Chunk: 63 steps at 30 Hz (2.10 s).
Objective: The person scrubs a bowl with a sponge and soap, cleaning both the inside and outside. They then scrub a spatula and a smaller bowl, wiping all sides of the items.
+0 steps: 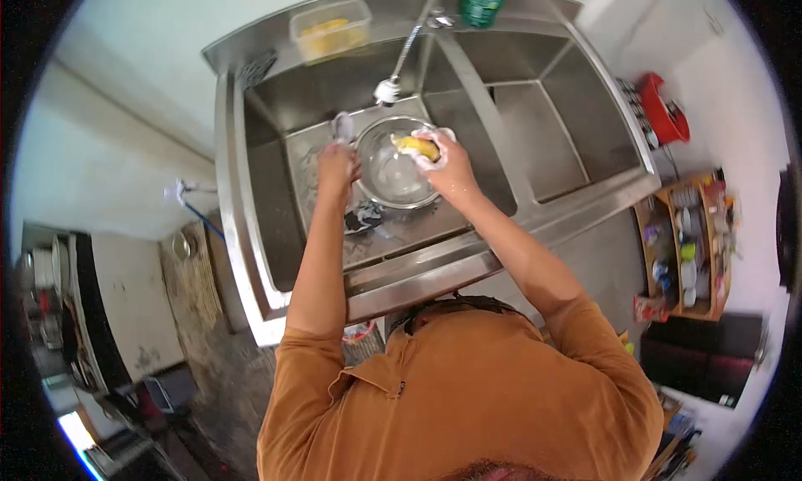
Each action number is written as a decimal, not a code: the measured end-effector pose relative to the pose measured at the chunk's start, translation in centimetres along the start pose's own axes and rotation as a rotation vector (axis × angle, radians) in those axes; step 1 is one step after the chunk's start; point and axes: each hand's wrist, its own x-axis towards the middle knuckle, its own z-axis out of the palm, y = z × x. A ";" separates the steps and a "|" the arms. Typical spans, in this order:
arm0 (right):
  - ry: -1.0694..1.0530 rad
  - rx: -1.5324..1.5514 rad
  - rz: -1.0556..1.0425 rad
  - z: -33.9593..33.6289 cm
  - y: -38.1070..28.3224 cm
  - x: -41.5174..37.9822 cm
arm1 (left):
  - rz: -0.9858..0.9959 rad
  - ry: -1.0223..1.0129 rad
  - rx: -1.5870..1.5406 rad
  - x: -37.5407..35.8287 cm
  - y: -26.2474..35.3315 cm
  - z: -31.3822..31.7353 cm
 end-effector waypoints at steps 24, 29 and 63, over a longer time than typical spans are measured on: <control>-0.029 -0.308 -0.273 4.7 0.7 2.8 | -0.095 -0.255 0.386 -1.6 0.7 1.7; -0.117 -0.303 -0.340 6.0 3.2 2.2 | -0.148 -0.243 0.419 -1.3 0.8 1.4; -0.072 0.711 0.427 5.1 2.7 3.8 | -0.326 -0.378 0.292 -3.8 1.9 3.4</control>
